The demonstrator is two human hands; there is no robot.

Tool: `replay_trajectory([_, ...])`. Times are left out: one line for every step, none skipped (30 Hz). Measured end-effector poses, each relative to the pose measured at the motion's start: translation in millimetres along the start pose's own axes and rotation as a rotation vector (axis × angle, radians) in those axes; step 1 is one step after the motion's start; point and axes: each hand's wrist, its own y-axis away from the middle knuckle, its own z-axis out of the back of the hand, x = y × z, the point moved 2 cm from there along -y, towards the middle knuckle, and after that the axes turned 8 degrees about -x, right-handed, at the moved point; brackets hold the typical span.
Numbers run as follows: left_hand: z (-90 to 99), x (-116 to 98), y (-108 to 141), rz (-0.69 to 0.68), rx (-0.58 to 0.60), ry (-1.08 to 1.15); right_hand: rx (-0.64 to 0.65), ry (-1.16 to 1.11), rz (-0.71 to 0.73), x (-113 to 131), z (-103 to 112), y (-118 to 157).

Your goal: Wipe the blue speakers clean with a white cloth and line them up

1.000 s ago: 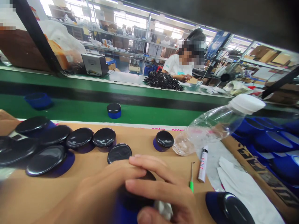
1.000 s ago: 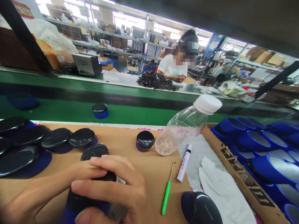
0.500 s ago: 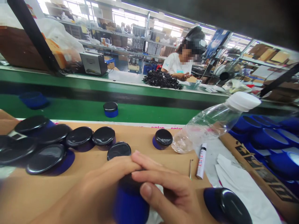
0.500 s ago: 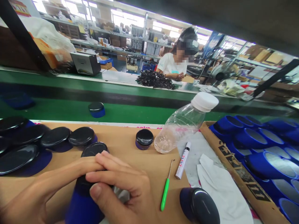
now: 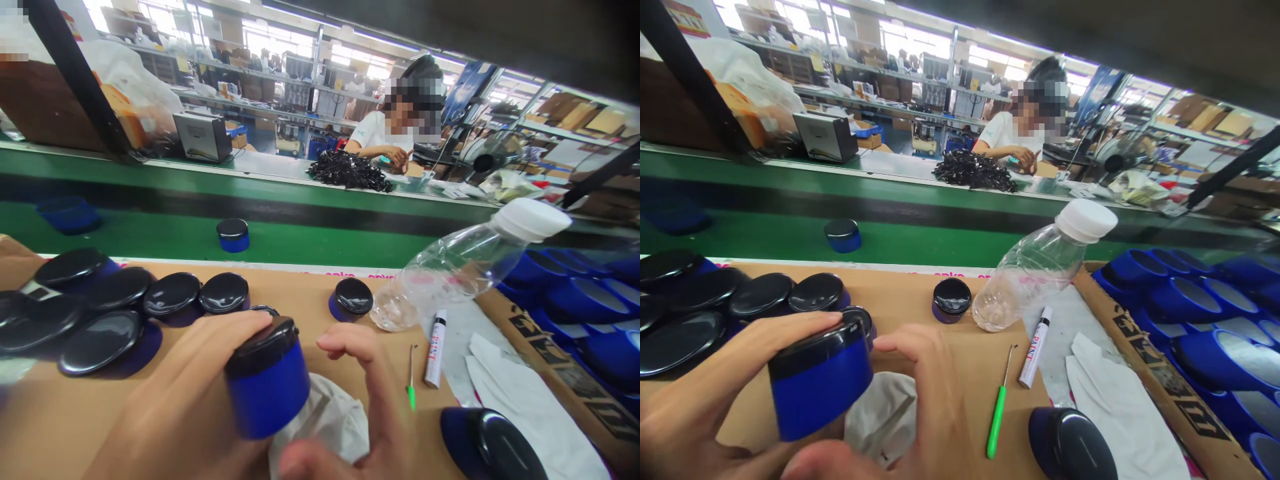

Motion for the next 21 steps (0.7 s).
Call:
replay_trajectory([0.3,1,0,-0.011,-0.016,-0.020,0.023,0.028,-0.012,-2,-3,2])
replay_trajectory([0.3,2,0,-0.007,-0.033,-0.032,0.042,0.057,-0.024,-4,-5,4])
replay_trajectory([0.0,3,0,0.008,-0.047,-0.033,0.053,0.082,-0.034,-6,-5,5])
replay_trajectory([-0.7,4,-1,0.036,-0.049,-0.033,0.067,0.103,-0.034,-9,-5,6])
replay_trajectory([-1.8,4,-1,0.071,-0.044,-0.029,0.082,0.120,-0.009,-11,-5,6])
replay_trajectory([-3.0,4,-1,0.107,-0.037,-0.029,0.108,0.135,0.036,-12,-5,6])
replay_trajectory([-4.4,3,-1,0.146,-0.022,-0.014,0.133,0.140,0.095,-12,-5,6])
replay_trajectory([-5.9,3,-2,0.208,0.003,0.032,0.123,0.127,0.154,-12,-6,5])
replay_trajectory([-7.4,2,-2,0.289,0.033,0.118,0.096,0.103,0.206,-11,-7,5])
replay_trajectory([-9.0,2,-3,0.375,0.074,0.253,0.046,0.069,0.250,-9,-7,5])
replay_trajectory([-10.8,1,-5,0.454,0.135,0.425,-0.011,0.038,0.282,-7,-8,5])
replay_trajectory([-12.6,0,-6,0.532,0.211,0.596,-0.049,0.018,0.303,-5,-9,5])
replay_trajectory([-14.0,-1,-8,0.600,0.293,0.736,-0.052,0.015,0.321,-3,-9,5])
replay_trajectory([-15.2,-1,-9,0.660,0.372,0.828,-0.007,0.032,0.330,-2,-9,4])
replay_trajectory([-16.1,-1,-10,0.709,0.431,0.879,0.063,0.055,0.331,0,-8,4])
replay_trajectory([-17.0,1,-10,0.751,0.465,0.901,0.122,0.073,0.321,0,-6,3])
replay_trajectory([-18.1,3,-9,0.766,0.475,0.910,0.181,0.084,0.309,1,-4,2])
replay_trajectory([-19.4,5,-8,0.754,0.468,0.923,0.220,0.084,0.302,2,-1,0])
replay_trajectory([-20.9,6,-6,0.719,0.453,0.946,0.242,0.075,0.297,3,2,-2])
replay_trajectory([-22.6,7,-4,0.673,0.446,0.965,0.265,0.058,0.293,3,4,-4])
replay_trajectory([-24.3,8,-2,0.627,0.447,0.979,0.291,0.032,0.294,4,6,-7])
